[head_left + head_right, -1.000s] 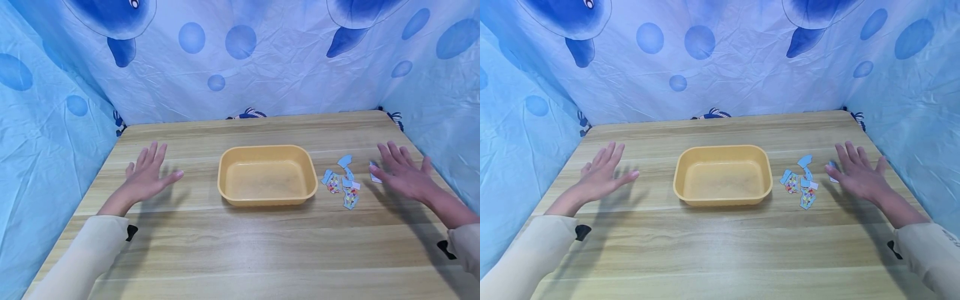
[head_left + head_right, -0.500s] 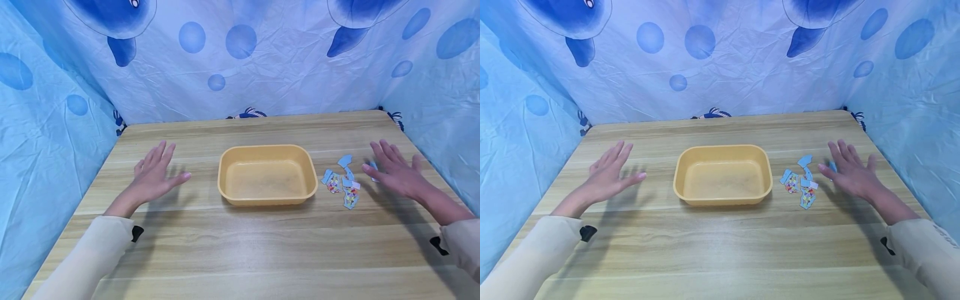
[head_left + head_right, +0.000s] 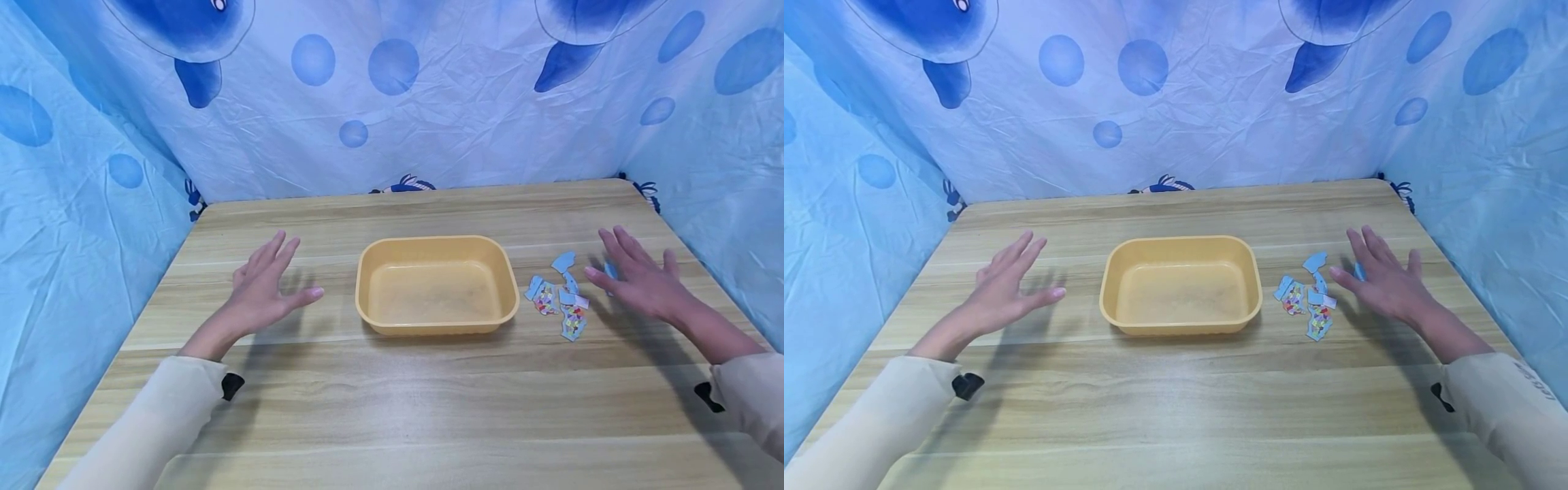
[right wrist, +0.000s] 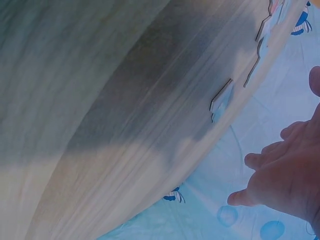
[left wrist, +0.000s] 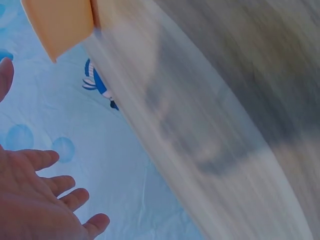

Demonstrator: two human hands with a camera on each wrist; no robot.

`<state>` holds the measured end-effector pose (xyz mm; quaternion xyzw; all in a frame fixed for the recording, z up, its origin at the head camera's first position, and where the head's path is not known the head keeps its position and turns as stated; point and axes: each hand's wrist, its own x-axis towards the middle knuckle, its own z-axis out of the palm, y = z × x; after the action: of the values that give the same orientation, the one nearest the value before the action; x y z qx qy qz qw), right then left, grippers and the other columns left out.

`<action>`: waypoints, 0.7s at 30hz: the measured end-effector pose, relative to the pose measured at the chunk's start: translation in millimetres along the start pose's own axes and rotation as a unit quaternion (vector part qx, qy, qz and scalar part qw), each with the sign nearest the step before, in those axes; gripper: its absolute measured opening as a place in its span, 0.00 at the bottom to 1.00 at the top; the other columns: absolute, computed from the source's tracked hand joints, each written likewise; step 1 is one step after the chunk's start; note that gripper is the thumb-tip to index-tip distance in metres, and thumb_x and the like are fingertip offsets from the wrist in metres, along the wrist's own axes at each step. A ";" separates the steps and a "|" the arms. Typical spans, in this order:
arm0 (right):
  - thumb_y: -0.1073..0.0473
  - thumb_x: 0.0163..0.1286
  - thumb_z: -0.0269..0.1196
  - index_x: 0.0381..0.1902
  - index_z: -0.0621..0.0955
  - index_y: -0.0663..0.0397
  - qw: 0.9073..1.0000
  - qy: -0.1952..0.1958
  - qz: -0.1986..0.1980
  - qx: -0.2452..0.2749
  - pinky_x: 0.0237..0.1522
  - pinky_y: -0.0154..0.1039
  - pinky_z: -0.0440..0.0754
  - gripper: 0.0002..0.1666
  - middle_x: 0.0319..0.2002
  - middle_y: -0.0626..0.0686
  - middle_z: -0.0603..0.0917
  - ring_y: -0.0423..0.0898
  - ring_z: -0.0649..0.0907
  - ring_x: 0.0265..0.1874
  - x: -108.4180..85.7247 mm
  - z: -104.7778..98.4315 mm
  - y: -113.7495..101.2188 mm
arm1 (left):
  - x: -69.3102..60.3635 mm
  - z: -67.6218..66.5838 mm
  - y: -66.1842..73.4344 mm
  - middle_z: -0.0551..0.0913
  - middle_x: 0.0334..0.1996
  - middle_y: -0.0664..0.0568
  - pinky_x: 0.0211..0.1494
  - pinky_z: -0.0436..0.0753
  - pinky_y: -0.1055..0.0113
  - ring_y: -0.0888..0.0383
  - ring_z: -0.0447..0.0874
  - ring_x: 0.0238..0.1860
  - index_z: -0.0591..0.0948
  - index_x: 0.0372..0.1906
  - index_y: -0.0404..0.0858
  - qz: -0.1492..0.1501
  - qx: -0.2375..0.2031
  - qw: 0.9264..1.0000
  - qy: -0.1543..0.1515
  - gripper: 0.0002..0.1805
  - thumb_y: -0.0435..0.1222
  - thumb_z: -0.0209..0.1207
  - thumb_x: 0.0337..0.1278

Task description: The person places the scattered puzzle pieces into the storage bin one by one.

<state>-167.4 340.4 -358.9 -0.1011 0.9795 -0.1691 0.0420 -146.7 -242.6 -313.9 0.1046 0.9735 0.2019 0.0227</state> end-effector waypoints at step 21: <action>0.39 0.70 0.54 0.76 0.46 0.58 0.997 0.069 0.002 0.047 0.58 0.78 0.35 0.50 0.73 0.72 0.45 0.76 0.46 0.68 14.8 10.6 -5.9 | -2.0 25.5 22.9 0.46 0.76 0.51 0.65 0.44 0.30 0.40 0.43 0.73 0.58 0.75 0.47 0.037 -0.098 0.994 0.013 0.53 0.58 0.70 0.43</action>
<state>-179.5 328.4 -367.5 -0.0853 0.9713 -0.2213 -0.0204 -138.1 -212.6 -328.2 0.1353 0.9449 0.2980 0.0128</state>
